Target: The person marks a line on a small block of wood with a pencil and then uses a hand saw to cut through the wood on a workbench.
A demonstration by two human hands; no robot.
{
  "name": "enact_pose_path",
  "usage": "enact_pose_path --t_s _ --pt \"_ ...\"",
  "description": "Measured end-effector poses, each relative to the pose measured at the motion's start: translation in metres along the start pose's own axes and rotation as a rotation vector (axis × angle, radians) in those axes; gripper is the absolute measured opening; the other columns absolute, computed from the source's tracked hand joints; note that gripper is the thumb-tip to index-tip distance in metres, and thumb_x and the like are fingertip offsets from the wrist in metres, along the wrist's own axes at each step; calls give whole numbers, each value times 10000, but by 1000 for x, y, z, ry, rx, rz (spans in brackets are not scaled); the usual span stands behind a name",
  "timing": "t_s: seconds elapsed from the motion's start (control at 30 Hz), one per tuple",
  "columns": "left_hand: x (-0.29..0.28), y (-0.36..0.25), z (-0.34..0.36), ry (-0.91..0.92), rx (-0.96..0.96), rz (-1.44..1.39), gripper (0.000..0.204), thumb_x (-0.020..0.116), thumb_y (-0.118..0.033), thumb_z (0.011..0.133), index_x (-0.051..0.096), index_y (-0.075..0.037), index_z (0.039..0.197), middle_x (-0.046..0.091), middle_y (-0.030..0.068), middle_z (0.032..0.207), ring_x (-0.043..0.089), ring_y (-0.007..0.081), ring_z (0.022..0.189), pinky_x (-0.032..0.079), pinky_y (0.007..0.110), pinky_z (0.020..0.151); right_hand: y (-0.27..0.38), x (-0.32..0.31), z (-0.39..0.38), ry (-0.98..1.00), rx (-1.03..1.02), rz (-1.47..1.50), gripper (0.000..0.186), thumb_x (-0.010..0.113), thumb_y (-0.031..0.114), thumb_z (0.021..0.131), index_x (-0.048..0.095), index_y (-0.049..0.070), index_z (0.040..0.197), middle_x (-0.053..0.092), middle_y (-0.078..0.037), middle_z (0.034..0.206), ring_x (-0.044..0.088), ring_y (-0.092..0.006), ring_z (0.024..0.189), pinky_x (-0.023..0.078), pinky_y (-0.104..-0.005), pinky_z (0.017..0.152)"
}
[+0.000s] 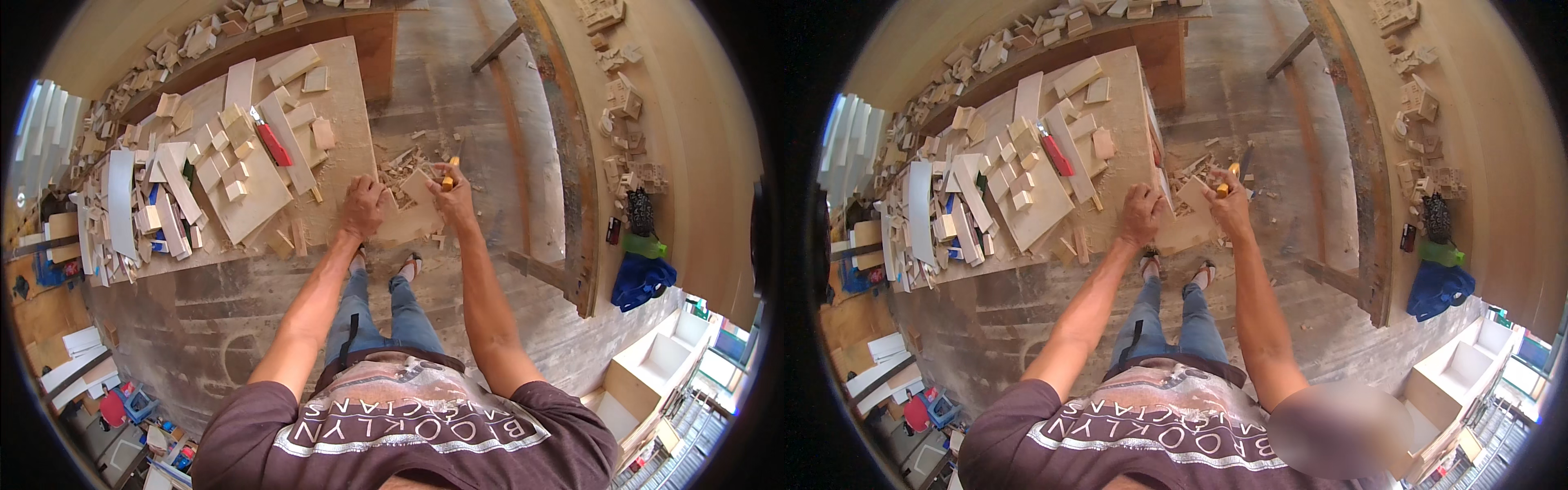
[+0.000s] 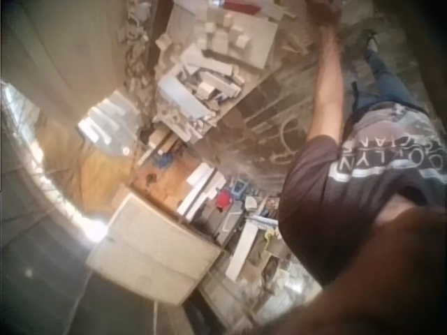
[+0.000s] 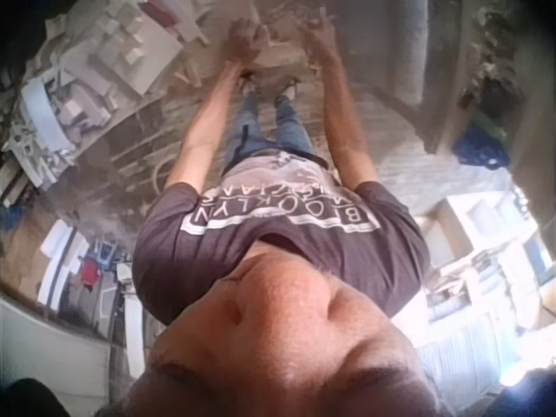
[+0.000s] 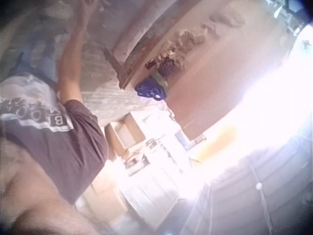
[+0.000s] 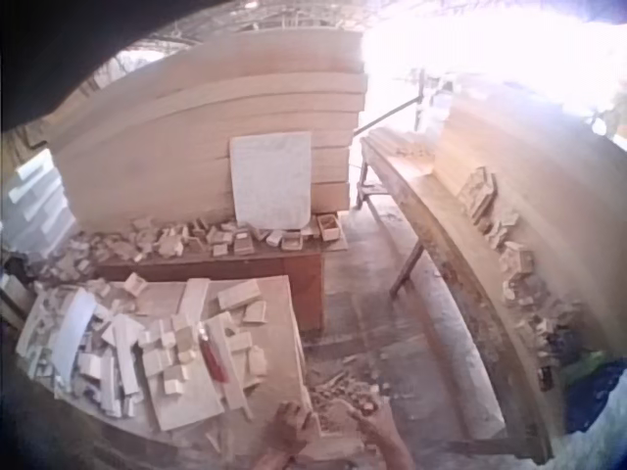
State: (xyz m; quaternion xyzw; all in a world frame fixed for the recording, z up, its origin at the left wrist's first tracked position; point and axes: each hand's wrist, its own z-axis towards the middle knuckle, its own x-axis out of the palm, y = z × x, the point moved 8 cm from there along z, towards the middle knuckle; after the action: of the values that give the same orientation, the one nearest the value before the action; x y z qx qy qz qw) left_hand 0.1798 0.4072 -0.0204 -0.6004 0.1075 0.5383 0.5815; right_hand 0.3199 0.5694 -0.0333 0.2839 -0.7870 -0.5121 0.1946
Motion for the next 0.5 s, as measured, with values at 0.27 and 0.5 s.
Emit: enact_pose_path --t_s 0.27,0.5 --pt "12 18 4 168 -105 -233 300 736 -285 891 705 -30 1047 689 144 984 634 300 931 504 426 824 25 7 4 126 -37 131 298 726 41 947 614 59 1222 621 13 838 520 -50 609 401 -238 486" --pt "-4 -28 -8 706 -316 -421 306 799 -326 850 780 -52 984 746 65 852 641 135 780 512 321 704 45 9 -19 80 -65 241 280 733 85 957 618 70 1213 556 28 773 484 -45 558 400 -233 474"
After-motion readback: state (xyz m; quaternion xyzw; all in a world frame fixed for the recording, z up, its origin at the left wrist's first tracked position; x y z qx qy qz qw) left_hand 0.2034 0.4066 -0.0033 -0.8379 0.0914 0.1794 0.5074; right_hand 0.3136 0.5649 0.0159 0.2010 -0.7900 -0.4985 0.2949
